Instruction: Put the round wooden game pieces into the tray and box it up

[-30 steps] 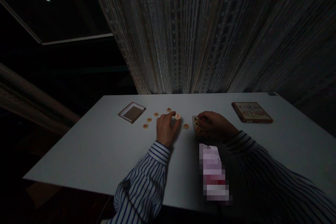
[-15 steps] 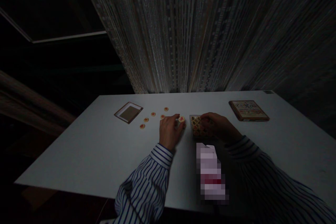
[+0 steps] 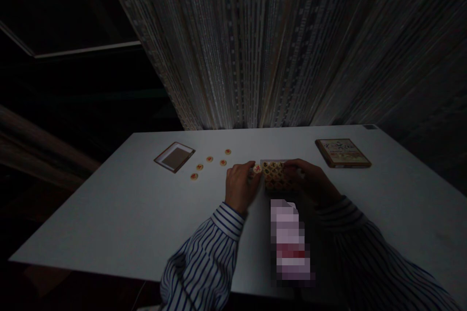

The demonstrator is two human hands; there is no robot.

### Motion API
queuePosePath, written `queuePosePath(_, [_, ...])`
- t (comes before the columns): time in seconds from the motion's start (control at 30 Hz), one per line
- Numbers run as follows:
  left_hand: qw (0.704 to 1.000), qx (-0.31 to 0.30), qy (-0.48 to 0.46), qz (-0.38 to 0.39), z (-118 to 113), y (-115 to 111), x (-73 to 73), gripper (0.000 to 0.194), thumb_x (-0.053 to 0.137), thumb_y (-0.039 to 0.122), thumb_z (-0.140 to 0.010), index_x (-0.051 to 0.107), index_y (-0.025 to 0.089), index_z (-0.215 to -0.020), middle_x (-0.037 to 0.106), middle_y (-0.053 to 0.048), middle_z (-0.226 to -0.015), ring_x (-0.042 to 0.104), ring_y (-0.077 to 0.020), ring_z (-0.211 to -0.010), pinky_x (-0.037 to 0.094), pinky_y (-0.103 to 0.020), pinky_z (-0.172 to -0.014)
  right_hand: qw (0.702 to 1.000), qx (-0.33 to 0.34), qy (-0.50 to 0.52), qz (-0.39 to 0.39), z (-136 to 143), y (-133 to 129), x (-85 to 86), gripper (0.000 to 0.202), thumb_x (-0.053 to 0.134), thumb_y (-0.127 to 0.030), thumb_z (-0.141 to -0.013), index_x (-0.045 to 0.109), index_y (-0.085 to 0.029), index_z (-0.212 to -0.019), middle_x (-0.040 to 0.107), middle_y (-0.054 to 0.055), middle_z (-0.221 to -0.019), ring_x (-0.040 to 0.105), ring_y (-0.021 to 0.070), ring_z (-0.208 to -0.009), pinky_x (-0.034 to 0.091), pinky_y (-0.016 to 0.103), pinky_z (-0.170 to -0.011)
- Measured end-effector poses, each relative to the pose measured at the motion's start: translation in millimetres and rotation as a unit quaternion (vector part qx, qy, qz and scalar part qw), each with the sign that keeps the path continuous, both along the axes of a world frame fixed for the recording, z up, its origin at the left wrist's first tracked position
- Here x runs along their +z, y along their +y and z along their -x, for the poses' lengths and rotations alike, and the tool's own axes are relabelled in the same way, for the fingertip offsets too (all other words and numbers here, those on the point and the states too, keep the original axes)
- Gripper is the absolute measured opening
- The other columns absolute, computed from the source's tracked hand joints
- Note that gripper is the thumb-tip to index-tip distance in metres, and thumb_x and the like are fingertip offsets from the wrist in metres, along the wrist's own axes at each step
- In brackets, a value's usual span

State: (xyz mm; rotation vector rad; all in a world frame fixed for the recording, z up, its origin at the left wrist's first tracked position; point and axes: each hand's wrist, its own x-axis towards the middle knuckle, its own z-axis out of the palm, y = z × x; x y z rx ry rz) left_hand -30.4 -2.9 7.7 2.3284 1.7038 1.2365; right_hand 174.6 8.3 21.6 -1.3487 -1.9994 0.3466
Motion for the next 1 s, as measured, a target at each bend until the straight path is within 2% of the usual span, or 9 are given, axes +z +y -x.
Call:
queuePosePath(0.23, [1.0, -0.011, -0.006, -0.006, -5, 1, -2.0, 0.028, 0.06, 0.026, -0.078, 0.056, 0.016, -0.104, 0.066, -0.006, -0.091, 0.057, -0.0179, -0.083, 0.04, -0.032, -0.075, 0.999, -0.02, 0.033, -0.036, -11, 1, -11.6, 0.022, 0.047, -0.033, -0.081, 0.061, -0.018, -0.09, 0.067, 0.007, -0.085, 0.062, 0.0179, -0.075, 0.049, 0.03, -0.064])
queuePosePath(0.47, [1.0, -0.023, -0.009, -0.004, -9, 0, 0.8, 0.03, 0.062, 0.024, -0.076, 0.056, 0.015, -0.104, 0.066, -0.006, -0.092, 0.057, -0.0183, -0.083, 0.041, -0.033, -0.074, 0.996, -0.023, 0.067, -0.061, -10, 0, -11.5, 0.021, 0.049, -0.033, -0.08, 0.061, -0.017, -0.085, 0.068, 0.006, -0.077, 0.061, 0.0162, -0.066, 0.049, 0.028, -0.057])
queuePosePath(0.7, [0.999, -0.027, -0.004, 0.018, -18, -1, 4.8, 0.03, 0.062, 0.023, -0.076, 0.056, 0.016, -0.105, 0.066, -0.007, -0.092, 0.057, -0.0195, -0.085, 0.041, -0.034, -0.076, 0.994, -0.04, 0.08, -0.064, -9, -3, -11.3, 0.017, 0.05, -0.031, -0.079, 0.062, -0.019, -0.082, 0.068, 0.004, -0.075, 0.061, 0.0149, -0.065, 0.048, 0.027, -0.056])
queuePosePath(1.0, [0.999, -0.034, -0.016, 0.026, -26, 2, 1.1, 0.031, 0.063, 0.025, -0.076, 0.056, 0.017, -0.105, 0.065, -0.006, -0.092, 0.056, -0.0191, -0.084, 0.041, -0.035, -0.077, 0.992, -0.041, 0.1, -0.067, -9, -4, -13.8, 0.017, 0.052, -0.031, -0.077, 0.063, -0.018, -0.081, 0.068, 0.005, -0.075, 0.061, 0.0148, -0.064, 0.049, 0.027, -0.056])
